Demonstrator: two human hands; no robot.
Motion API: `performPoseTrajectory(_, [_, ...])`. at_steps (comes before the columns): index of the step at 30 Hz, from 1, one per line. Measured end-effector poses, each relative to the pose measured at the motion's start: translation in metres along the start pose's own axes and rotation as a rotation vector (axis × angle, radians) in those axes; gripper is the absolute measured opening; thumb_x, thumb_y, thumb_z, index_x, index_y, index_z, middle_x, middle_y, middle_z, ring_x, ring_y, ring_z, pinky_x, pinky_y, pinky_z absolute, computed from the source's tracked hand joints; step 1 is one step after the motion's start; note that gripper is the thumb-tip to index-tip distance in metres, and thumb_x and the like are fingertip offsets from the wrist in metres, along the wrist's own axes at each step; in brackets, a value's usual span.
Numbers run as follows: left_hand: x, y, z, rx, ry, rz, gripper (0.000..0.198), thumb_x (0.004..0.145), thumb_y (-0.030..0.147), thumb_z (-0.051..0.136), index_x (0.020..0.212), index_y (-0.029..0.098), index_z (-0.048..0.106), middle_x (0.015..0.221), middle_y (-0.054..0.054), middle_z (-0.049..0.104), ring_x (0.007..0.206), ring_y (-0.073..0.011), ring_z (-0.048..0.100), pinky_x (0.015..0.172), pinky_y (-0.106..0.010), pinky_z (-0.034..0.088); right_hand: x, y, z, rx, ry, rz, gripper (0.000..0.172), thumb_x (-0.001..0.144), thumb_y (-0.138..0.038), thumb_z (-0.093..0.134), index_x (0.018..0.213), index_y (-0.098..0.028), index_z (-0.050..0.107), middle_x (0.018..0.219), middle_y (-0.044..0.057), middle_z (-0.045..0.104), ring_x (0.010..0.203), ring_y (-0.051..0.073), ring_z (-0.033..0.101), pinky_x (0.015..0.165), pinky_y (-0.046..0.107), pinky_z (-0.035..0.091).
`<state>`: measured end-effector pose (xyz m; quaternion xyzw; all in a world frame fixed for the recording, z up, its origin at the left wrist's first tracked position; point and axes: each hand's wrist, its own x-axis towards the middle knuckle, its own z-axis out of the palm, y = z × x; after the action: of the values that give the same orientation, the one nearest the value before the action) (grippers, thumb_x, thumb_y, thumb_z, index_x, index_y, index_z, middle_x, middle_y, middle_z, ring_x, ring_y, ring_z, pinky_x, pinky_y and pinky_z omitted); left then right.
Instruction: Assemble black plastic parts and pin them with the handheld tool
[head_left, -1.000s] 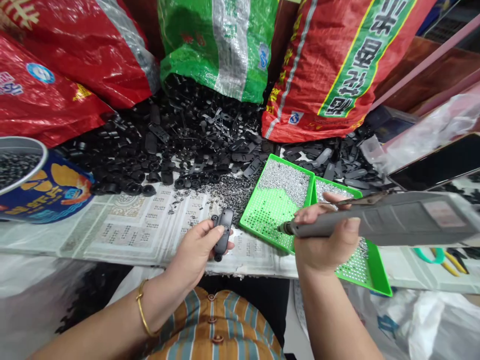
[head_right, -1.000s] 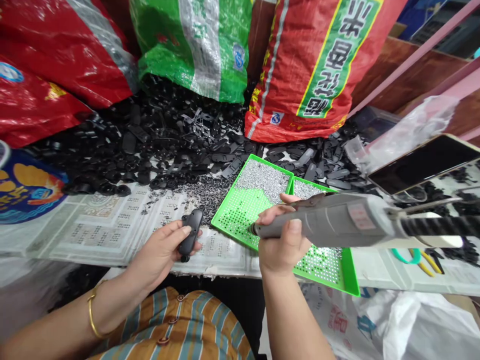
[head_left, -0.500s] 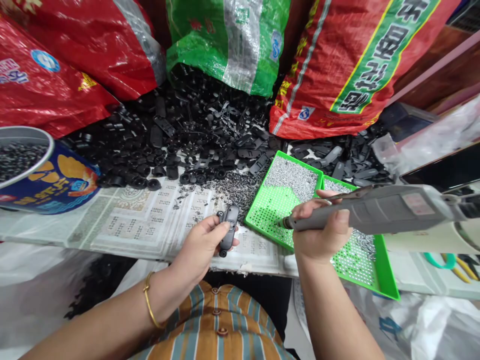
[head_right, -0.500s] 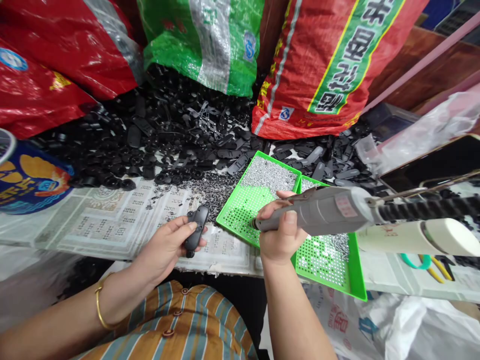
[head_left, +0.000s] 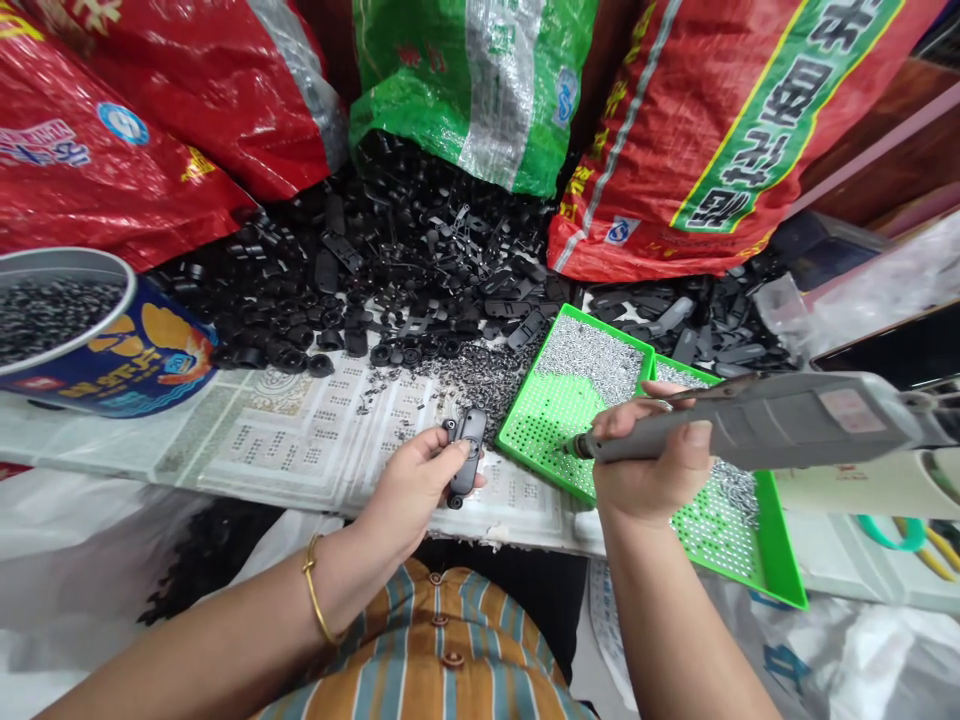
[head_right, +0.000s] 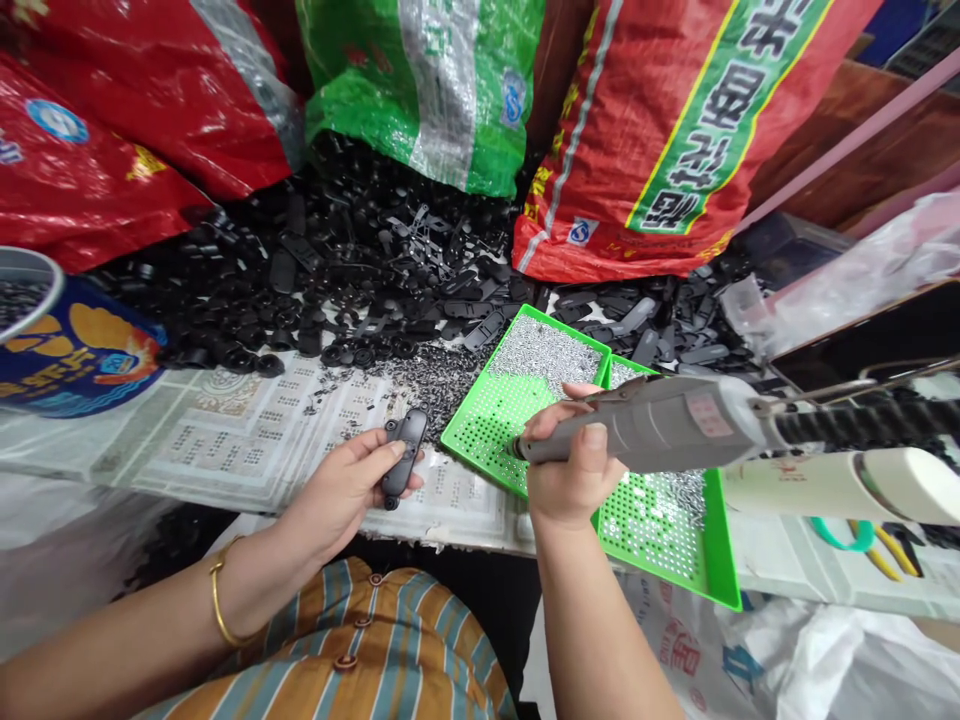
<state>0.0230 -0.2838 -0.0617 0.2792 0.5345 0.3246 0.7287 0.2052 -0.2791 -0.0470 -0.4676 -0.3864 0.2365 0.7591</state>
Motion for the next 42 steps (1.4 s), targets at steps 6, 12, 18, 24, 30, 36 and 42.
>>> performPoseTrajectory(6, [0.0,-0.002,0.0,0.009,0.001,-0.004,0.02,0.074,0.032,0.059,0.074,0.016,0.047,0.073,-0.001,0.061,0.063,-0.0122,0.062,0.056,-0.023,0.043,-0.001,0.003,0.001,0.05,0.02,-0.004,0.031,0.073,-0.046,0.051,0.086,-0.018,0.054,0.044,-0.006,0.047,0.036,0.011,0.043,0.038,0.026,0.034])
performPoseTrajectory(12, [0.001,-0.004,0.0,0.014,0.009,0.026,0.021,0.072,0.032,0.06,0.073,0.016,0.048,0.067,0.0,0.058,0.06,-0.0126,0.062,0.055,-0.022,0.043,0.003,-0.011,0.003,0.074,0.03,0.003,0.034,0.071,-0.05,0.052,0.084,-0.019,0.054,0.043,-0.007,0.046,0.035,0.011,0.042,0.038,0.026,0.034])
performPoseTrajectory(18, [0.004,-0.008,-0.001,0.008,-0.005,0.026,0.024,0.071,0.034,0.06,0.068,0.017,0.044,0.059,0.002,0.057,0.055,-0.0117,0.06,0.051,-0.02,0.041,-0.005,-0.037,0.031,0.215,-0.073,0.066,0.042,0.072,-0.059,0.046,0.082,-0.019,0.054,0.042,-0.006,0.047,0.034,0.012,0.042,0.038,0.027,0.033])
performPoseTrajectory(24, [0.007,-0.012,0.0,-0.028,-0.011,0.078,0.024,0.07,0.035,0.061,0.067,0.017,0.045,0.053,0.005,0.053,0.052,-0.0123,0.061,0.048,-0.019,0.042,-0.018,-0.037,0.058,0.312,-0.151,0.122,0.04,0.071,-0.055,0.05,0.083,-0.018,0.055,0.042,-0.007,0.046,0.033,0.011,0.041,0.039,0.026,0.033])
performPoseTrajectory(30, [0.009,-0.014,-0.002,-0.02,-0.013,0.093,0.023,0.07,0.035,0.06,0.067,0.017,0.046,0.052,0.005,0.054,0.051,-0.0126,0.061,0.045,-0.018,0.039,-0.02,-0.032,0.063,0.313,-0.171,0.113,0.038,0.071,-0.055,0.051,0.083,-0.019,0.055,0.042,-0.007,0.048,0.033,0.012,0.041,0.039,0.026,0.033])
performPoseTrajectory(36, [0.01,-0.019,-0.001,0.009,-0.005,0.122,0.021,0.071,0.035,0.059,0.069,0.017,0.048,0.052,0.004,0.056,0.05,-0.0119,0.059,0.045,-0.019,0.039,-0.025,-0.025,0.064,0.307,-0.212,0.111,0.036,0.07,-0.053,0.054,0.079,-0.018,0.056,0.041,-0.007,0.048,0.033,0.012,0.042,0.038,0.026,0.034])
performPoseTrajectory(42, [0.009,-0.019,0.001,0.078,0.033,0.165,0.021,0.071,0.034,0.058,0.065,0.016,0.048,0.05,0.003,0.055,0.044,-0.0084,0.051,0.044,-0.019,0.036,-0.03,-0.023,0.066,0.333,-0.339,0.096,0.03,0.071,-0.049,0.057,0.07,-0.019,0.057,0.044,-0.005,0.047,0.035,0.011,0.043,0.038,0.025,0.035])
